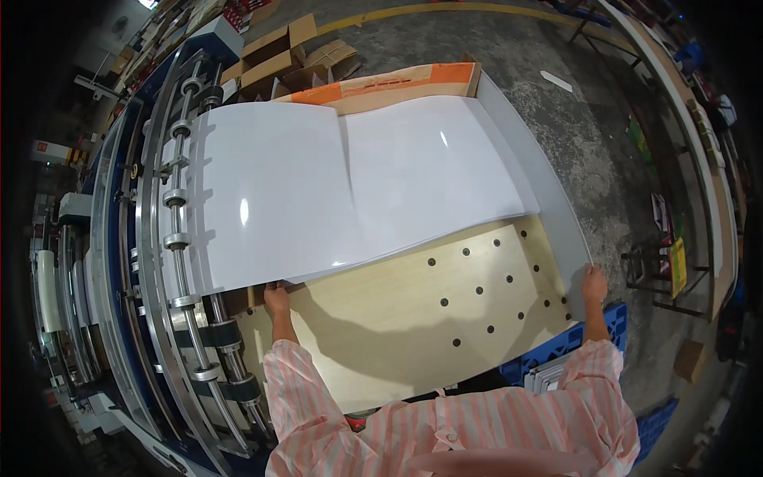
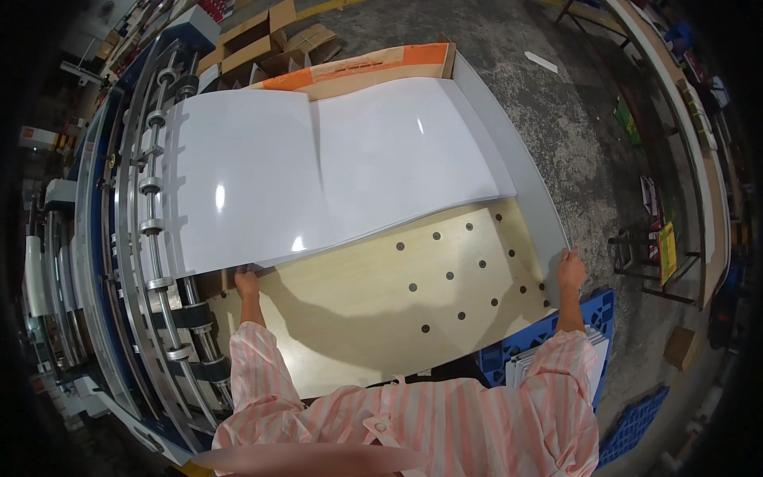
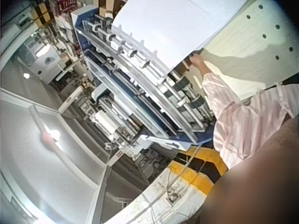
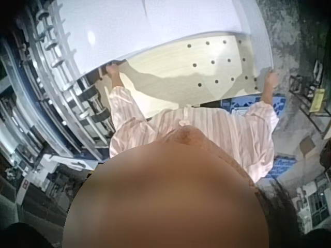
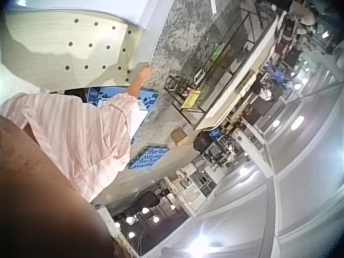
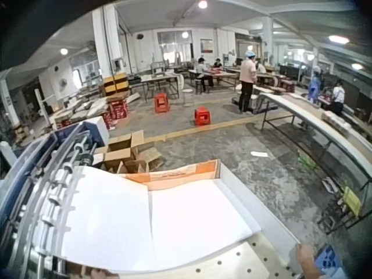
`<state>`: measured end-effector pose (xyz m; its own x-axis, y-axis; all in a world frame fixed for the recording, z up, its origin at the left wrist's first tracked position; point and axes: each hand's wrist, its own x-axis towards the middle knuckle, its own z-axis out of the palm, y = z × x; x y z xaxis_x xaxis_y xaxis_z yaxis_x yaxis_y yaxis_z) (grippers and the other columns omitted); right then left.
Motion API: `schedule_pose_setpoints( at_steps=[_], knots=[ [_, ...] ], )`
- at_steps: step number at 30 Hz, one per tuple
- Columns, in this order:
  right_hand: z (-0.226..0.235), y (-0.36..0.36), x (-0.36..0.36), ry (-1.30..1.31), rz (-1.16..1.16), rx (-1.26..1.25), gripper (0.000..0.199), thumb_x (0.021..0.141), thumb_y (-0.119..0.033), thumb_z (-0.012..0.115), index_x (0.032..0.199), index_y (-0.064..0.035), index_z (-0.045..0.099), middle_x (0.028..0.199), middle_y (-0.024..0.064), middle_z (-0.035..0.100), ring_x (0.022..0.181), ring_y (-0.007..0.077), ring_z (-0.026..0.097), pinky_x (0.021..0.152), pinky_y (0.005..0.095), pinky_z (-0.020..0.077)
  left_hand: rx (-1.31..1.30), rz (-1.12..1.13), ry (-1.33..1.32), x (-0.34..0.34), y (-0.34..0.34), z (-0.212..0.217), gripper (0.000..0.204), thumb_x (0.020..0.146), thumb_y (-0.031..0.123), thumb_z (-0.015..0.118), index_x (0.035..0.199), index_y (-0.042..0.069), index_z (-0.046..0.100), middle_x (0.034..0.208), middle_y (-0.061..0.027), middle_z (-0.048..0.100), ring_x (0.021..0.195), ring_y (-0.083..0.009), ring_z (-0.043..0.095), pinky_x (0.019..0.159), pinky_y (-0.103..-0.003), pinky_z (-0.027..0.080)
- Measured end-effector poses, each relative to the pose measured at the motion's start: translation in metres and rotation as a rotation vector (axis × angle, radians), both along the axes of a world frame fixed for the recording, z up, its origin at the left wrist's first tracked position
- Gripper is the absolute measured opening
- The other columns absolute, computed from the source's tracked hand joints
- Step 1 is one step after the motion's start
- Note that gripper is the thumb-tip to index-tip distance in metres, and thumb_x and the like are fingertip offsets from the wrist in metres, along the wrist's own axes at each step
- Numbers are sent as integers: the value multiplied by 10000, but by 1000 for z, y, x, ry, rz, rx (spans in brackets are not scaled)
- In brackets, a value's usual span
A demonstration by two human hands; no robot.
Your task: Moving large white paper sheets from a machine tray to a blue pallet.
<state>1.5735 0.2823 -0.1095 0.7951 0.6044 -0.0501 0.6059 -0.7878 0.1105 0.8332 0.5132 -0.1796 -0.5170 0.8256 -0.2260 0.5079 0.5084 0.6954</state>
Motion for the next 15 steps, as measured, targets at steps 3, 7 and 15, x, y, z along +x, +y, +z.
schedule_pose_setpoints(
  at_steps=[3,7,15],
  knots=[
    [0,-9,-3,9,-6,0,273,823,-315,388,888,-79,509,762,178,575,698,349,553,597,450,438,81,-24,-78,9,-1,1,211,788,48,466,970,-44,520,902,-99,584,771,-160,520,726,-259,381],
    [1,-7,-4,8,-16,66,281,822,-327,389,874,-78,509,768,181,575,705,356,551,600,454,436,137,42,-175,-4,-2,-14,212,788,39,459,973,-47,519,894,-92,585,774,-155,514,730,-259,377],
    [-1,-12,-7,29,-63,5,282,823,-335,385,830,-75,492,727,196,569,681,372,547,595,462,433,162,62,-318,-6,-5,-15,276,812,143,439,987,-59,505,907,-67,548,813,-136,462,752,-240,356]
  ],
)
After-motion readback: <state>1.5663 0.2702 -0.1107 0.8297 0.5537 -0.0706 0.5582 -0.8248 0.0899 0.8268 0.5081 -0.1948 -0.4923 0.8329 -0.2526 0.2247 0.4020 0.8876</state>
